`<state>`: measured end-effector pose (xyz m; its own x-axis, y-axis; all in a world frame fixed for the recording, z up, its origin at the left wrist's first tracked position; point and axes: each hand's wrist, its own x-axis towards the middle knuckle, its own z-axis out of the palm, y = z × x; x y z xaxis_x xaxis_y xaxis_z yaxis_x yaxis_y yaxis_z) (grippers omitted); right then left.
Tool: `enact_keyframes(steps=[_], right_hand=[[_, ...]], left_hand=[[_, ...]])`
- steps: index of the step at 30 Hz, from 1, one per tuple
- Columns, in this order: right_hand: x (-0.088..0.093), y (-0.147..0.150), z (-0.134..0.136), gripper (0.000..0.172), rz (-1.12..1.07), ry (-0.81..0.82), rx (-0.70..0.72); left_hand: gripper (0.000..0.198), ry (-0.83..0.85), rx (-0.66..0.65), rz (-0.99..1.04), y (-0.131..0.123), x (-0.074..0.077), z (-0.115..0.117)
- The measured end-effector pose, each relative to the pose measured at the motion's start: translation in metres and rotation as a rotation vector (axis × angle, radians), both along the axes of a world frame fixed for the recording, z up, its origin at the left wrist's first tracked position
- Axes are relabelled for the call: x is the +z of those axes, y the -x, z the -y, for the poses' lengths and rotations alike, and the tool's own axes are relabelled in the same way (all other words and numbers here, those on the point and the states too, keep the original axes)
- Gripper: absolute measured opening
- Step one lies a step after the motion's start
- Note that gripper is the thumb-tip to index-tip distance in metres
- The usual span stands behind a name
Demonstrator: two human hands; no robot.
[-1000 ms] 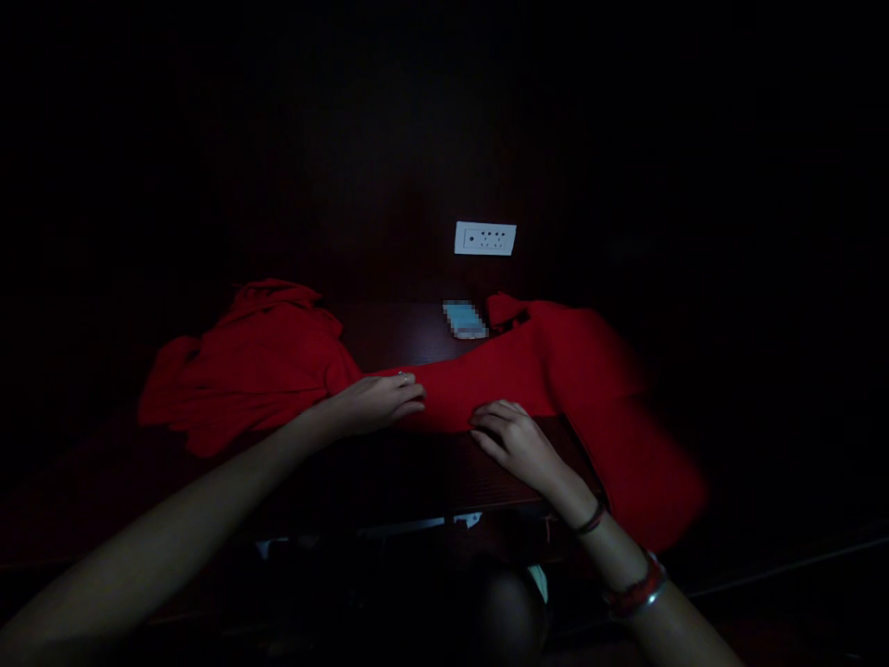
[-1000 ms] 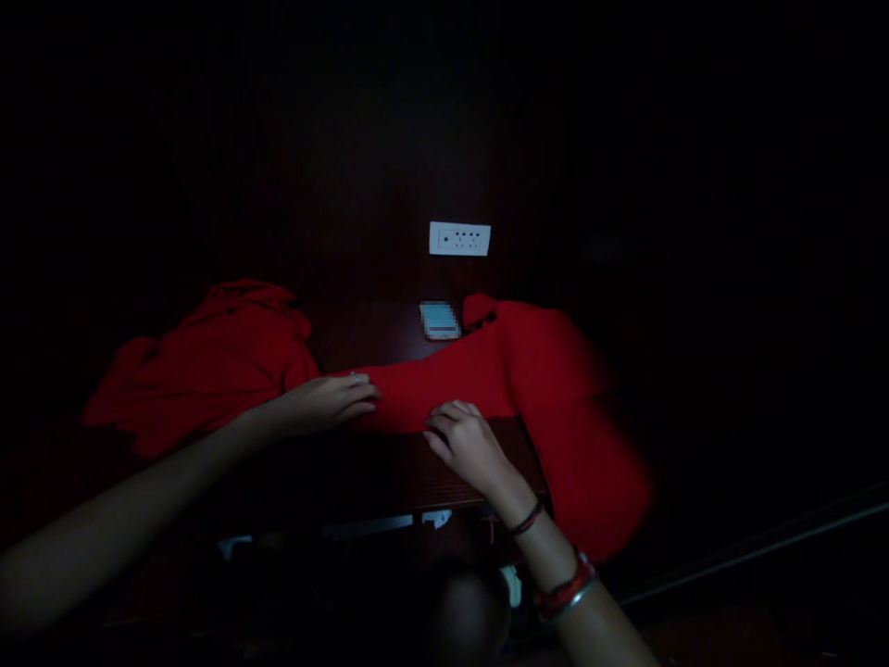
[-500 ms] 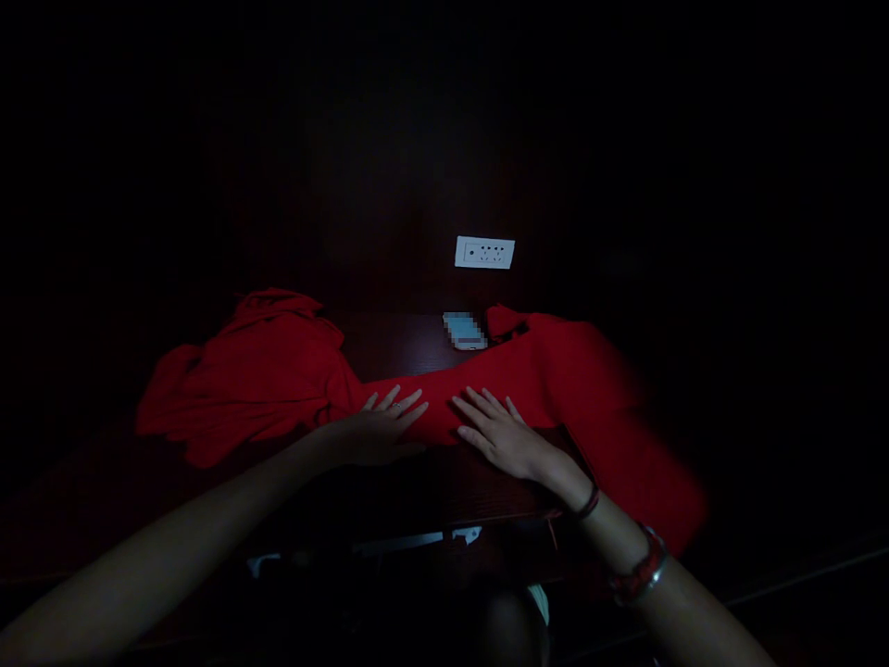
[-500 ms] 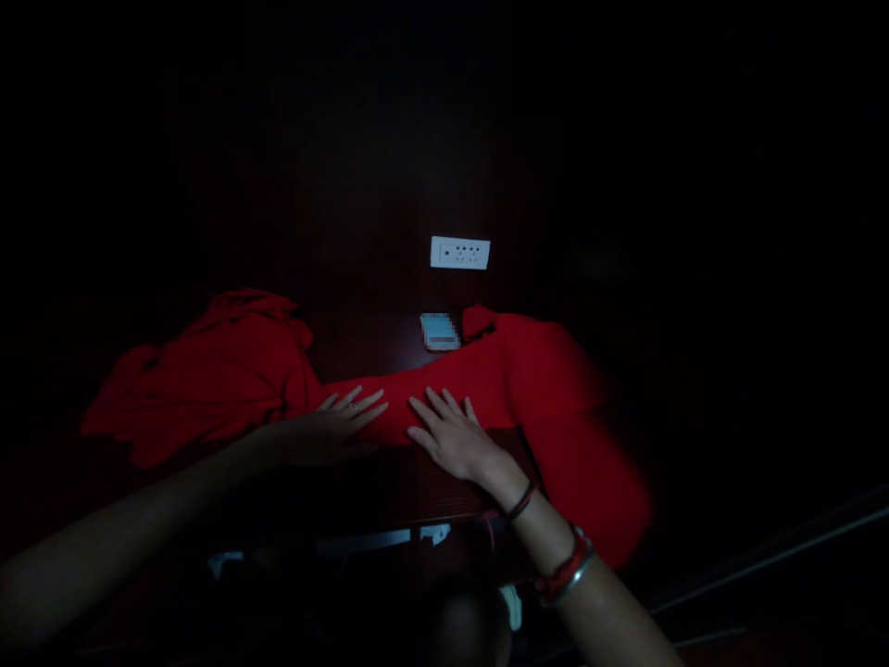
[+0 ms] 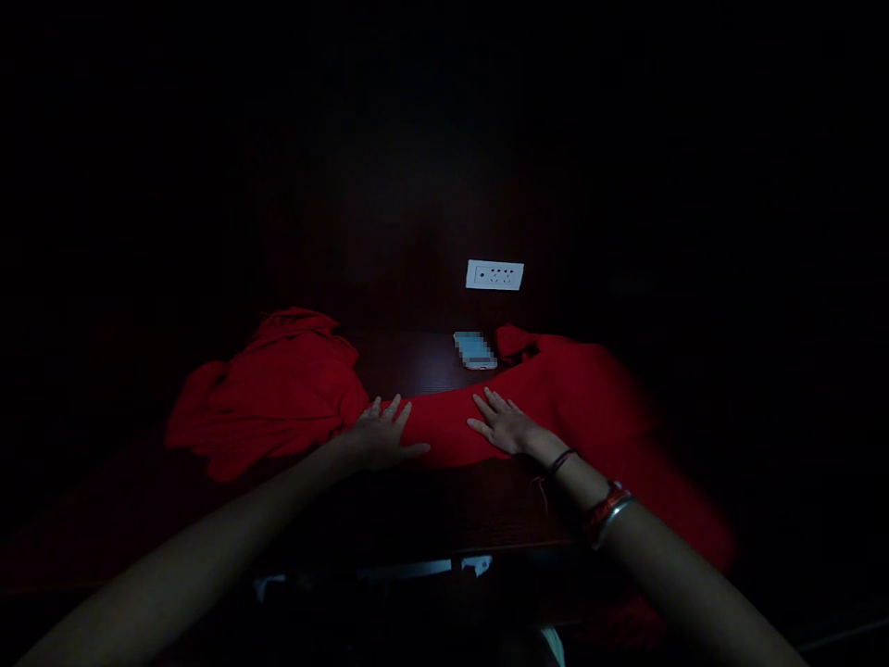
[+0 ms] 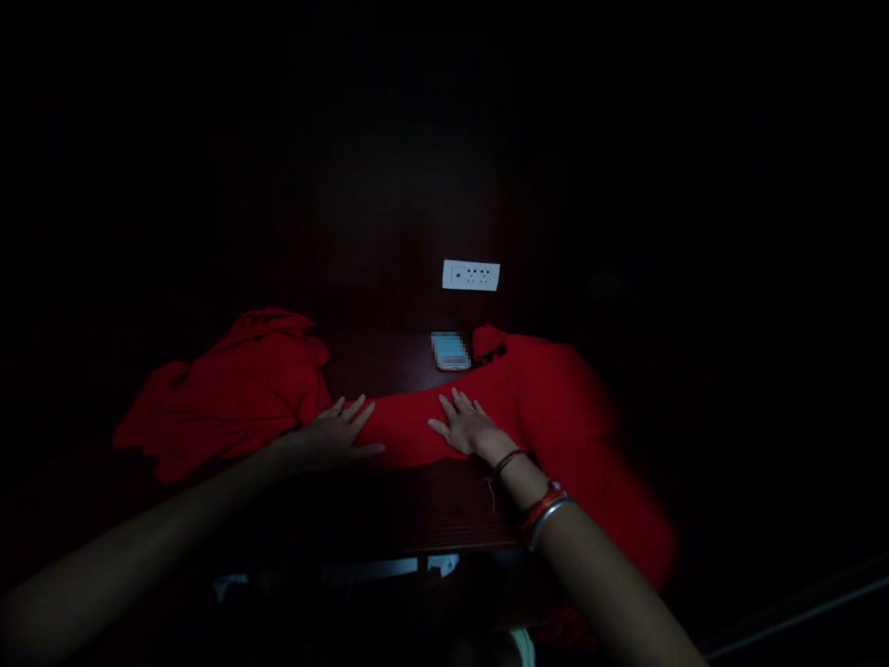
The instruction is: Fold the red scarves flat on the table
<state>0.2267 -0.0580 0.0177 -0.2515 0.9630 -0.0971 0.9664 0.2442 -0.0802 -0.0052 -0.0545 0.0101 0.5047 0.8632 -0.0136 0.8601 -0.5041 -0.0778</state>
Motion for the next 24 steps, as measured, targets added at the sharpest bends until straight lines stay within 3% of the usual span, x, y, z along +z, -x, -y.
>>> enact_keyframes(steps=[4, 6, 10, 13, 16, 20, 24], right_hand=[[0.005, 0.01, 0.004, 0.069, -0.068, -0.215, 0.092], [0.004, 0.017, 0.009, 0.066, -0.084, -0.207, 0.161], [-0.007, 0.021, 0.02, 0.061, -0.073, -0.141, 0.144], [-0.011, 0.02, 0.023, 0.059, -0.096, -0.186, 0.148], [-0.011, 0.021, 0.024, 0.058, -0.15, -0.3, 0.134], [-0.006, 0.022, 0.028, 0.033, -0.095, -0.444, 0.082], [-0.002, 0.016, 0.03, 0.021, 0.022, -0.429, 0.144]], left_hand=[[0.066, -0.156, -0.119, 0.121, -0.005, -0.001, -0.003], [0.05, -0.221, -0.179, 0.19, -0.003, 0.0, -0.008], [0.036, -0.22, -0.12, 0.228, 0.009, 0.007, -0.025], [0.034, -0.118, -0.084, 0.255, 0.009, 0.015, -0.041], [0.031, 0.086, -0.042, 0.325, -0.009, 0.024, -0.061], [0.022, 0.379, 0.029, 0.44, -0.045, 0.03, -0.084], [0.012, 0.493, 0.05, 0.485, -0.066, 0.035, -0.093]])
